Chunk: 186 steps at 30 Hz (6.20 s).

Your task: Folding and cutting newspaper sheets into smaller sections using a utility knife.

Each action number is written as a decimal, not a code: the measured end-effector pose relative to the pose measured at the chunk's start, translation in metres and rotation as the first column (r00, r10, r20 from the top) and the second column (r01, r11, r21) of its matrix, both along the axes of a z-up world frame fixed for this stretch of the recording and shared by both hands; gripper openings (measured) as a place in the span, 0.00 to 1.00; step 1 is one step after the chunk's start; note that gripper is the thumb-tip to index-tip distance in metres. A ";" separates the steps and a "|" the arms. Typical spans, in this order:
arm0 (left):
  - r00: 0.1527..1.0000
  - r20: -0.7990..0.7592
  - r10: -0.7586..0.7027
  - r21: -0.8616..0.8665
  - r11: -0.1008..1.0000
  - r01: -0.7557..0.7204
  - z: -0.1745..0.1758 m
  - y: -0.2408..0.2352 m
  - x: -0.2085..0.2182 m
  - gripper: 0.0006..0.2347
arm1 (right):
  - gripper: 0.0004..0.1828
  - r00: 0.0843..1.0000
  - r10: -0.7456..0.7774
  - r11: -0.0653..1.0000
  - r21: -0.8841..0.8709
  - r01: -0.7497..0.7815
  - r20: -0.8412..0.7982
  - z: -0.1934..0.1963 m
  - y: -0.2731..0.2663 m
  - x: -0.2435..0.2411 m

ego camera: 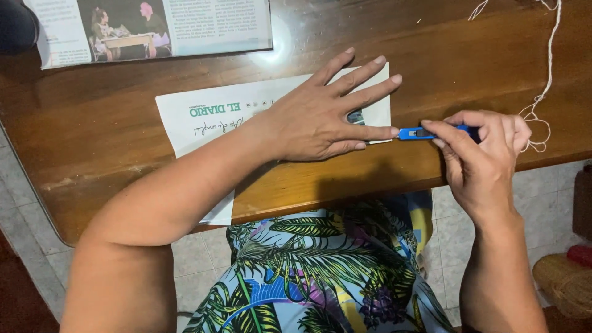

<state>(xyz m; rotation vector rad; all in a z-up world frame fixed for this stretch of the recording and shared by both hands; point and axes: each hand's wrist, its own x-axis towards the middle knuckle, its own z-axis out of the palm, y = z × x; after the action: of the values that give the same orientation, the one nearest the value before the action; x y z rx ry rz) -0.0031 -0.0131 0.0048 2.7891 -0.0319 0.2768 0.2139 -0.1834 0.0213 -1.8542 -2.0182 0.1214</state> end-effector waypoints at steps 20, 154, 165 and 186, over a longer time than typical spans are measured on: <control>0.981 -0.143 0.129 0.009 0.992 -0.129 0.006 -0.012 0.006 0.23 | 0.07 0.989 0.049 0.998 0.019 -0.052 0.137 -0.002 0.002 0.006; 0.978 0.207 0.039 -0.142 0.990 -0.010 -0.038 -0.002 0.003 0.19 | 0.09 0.993 0.080 0.992 -0.091 -0.089 -0.090 -0.005 -0.004 -0.008; 0.985 0.172 0.022 -0.126 0.992 0.000 -0.037 -0.001 0.003 0.19 | 0.06 0.980 0.136 0.990 0.058 -0.129 -0.142 -0.009 -0.002 -0.042; 0.997 0.073 -0.001 -0.238 0.971 0.018 -0.028 0.011 0.005 0.19 | 0.05 0.969 0.148 0.984 0.129 -0.124 -0.198 -0.018 0.010 -0.098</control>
<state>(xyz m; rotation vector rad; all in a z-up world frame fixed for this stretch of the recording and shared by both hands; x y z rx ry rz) 0.0017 -0.0023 -0.0236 2.5390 -0.0274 0.3541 0.1158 -0.1737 0.0029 -1.5634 -1.9631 0.2211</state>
